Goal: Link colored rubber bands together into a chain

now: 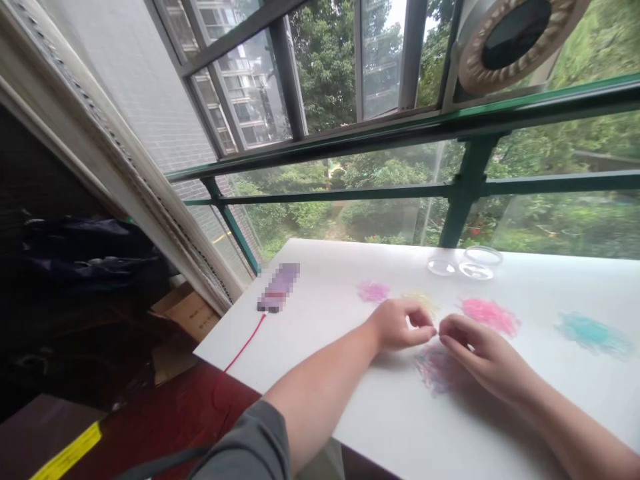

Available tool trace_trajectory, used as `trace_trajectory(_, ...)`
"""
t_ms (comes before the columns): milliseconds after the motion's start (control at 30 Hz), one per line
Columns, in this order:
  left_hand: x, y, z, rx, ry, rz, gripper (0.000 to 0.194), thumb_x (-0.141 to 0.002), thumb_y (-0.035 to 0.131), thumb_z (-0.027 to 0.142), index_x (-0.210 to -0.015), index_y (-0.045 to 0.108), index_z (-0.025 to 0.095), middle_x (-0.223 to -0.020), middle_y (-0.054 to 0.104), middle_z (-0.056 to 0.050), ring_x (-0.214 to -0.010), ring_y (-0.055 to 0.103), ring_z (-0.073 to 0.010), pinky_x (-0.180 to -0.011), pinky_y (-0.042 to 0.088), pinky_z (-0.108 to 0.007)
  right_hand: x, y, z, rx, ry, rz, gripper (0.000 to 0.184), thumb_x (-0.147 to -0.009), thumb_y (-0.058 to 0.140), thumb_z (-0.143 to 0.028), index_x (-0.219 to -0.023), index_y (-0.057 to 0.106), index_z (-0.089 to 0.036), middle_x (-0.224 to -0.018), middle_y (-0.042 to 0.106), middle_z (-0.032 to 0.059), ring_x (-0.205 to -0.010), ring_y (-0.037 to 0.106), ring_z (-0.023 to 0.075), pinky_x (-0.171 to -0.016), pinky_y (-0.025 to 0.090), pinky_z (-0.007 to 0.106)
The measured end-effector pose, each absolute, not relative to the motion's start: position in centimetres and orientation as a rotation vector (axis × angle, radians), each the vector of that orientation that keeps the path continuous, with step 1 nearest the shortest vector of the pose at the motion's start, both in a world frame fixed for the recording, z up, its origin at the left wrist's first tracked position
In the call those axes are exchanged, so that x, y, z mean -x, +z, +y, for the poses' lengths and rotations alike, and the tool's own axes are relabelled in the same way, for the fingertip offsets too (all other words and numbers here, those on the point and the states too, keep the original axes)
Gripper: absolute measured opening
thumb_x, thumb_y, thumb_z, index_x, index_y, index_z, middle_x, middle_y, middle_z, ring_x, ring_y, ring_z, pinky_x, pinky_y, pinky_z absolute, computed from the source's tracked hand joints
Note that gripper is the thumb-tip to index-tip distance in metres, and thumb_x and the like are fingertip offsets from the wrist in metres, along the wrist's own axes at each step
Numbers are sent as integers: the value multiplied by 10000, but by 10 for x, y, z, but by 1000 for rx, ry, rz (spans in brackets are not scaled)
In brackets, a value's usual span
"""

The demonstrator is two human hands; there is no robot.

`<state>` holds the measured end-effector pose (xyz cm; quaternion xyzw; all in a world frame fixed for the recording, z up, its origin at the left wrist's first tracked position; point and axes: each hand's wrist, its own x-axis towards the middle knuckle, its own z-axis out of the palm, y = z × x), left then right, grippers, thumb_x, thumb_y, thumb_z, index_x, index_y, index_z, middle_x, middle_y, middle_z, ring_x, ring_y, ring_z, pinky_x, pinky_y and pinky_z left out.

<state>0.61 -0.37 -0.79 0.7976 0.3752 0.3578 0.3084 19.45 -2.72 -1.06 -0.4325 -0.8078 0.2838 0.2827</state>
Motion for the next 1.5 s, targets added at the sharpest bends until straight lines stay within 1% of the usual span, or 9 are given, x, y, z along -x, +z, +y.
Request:
trace_trajectory(233, -9, -8, -5, -2122, 882, 1018, 161, -725, 612, 286, -792, 649, 144, -770, 670, -34, -718, 578, -108, -705, 463, -209, -200, -18, -25, 1180, 733, -2209, 211, -883, 402, -345, -767, 494, -194, -672, 498, 7, -618, 466, 140, -588, 389, 274)
trace_trajectory(533, -4, -5, 1, -2063, 1019, 1215, 165, -741, 577, 297, -760, 629, 142, -747, 657, -36, -690, 567, -122, -671, 469, -236, -198, -6, -28, 1120, 738, -2176, 155, -855, 429, -277, -730, 471, -196, -657, 493, 4, -603, 450, 134, -572, 389, 269)
trace_trajectory(667, -5, -1, -4, -2129, 877, 1037, 122, -724, 594, 263, -742, 633, 149, -711, 647, -20, -674, 567, -111, -667, 458, -225, -196, -4, -26, 1145, 745, -2084, 86, -815, 466, -233, -754, 508, -188, -653, 518, 10, -604, 450, 132, -566, 383, 268)
trace_trajectory(767, -7, 1, -7, -2182, 789, 906, 86, -717, 597, 229, -730, 630, 151, -690, 638, -10, -647, 557, -98, -654, 448, -214, -193, -3, -27, 1157, 755, -2040, 68, -787, 475, -205, -745, 521, -181, -645, 515, 5, -591, 435, 123, -551, 367, 259)
trace_trajectory(867, -4, -2, -2, -2166, 893, 1020, 106, -727, 584, 248, -711, 611, 147, -694, 632, -18, -653, 545, -105, -652, 444, -226, -191, 0, -30, 1143, 796, -2050, 72, -779, 466, -185, -713, 496, -181, -628, 477, -8, -579, 416, 114, -545, 353, 252)
trace_trajectory(1000, 4, -5, 8, -2125, 973, 1148, 139, -745, 565, 276, -736, 610, 145, -721, 636, -25, -674, 552, -114, -657, 444, -237, -189, 0, -31, 1126, 918, -2059, 83, -776, 455, -169, -696, 469, -185, -628, 455, -18, -571, 407, 108, -547, 346, 250)
trace_trajectory(1133, 5, -2, 6, -2174, 948, 1138, 143, -747, 564, 282, -738, 610, 147, -711, 634, -22, -666, 549, -112, -651, 439, -237, -190, -4, -26, 1097, 996, -2005, 68, -769, 465, -188, -702, 462, -186, -617, 435, -29, -558, 396, 104, -537, 336, 245)
trace_trajectory(1333, 1, 4, -3, -2283, 812, 952, 88, -717, 586, 236, -690, 601, 153, -679, 632, -14, -646, 544, -109, -650, 434, -239, -188, 0, -24, 1097, 966, -1925, 54, -743, 488, -205, -699, 483, -175, -603, 446, -28, -557, 398, 100, -523, 325, 234)
trace_trajectory(1500, 9, 7, 4, -2312, 911, 1101, 91, -732, 573, 242, -725, 615, 162, -705, 642, -24, -678, 560, -127, -669, 445, -262, -190, 3, -27, 1019, 1136, -1908, 96, -748, 511, -247, -687, 481, -179, -563, 419, -42, -509, 380, 86, -481, 303, 225)
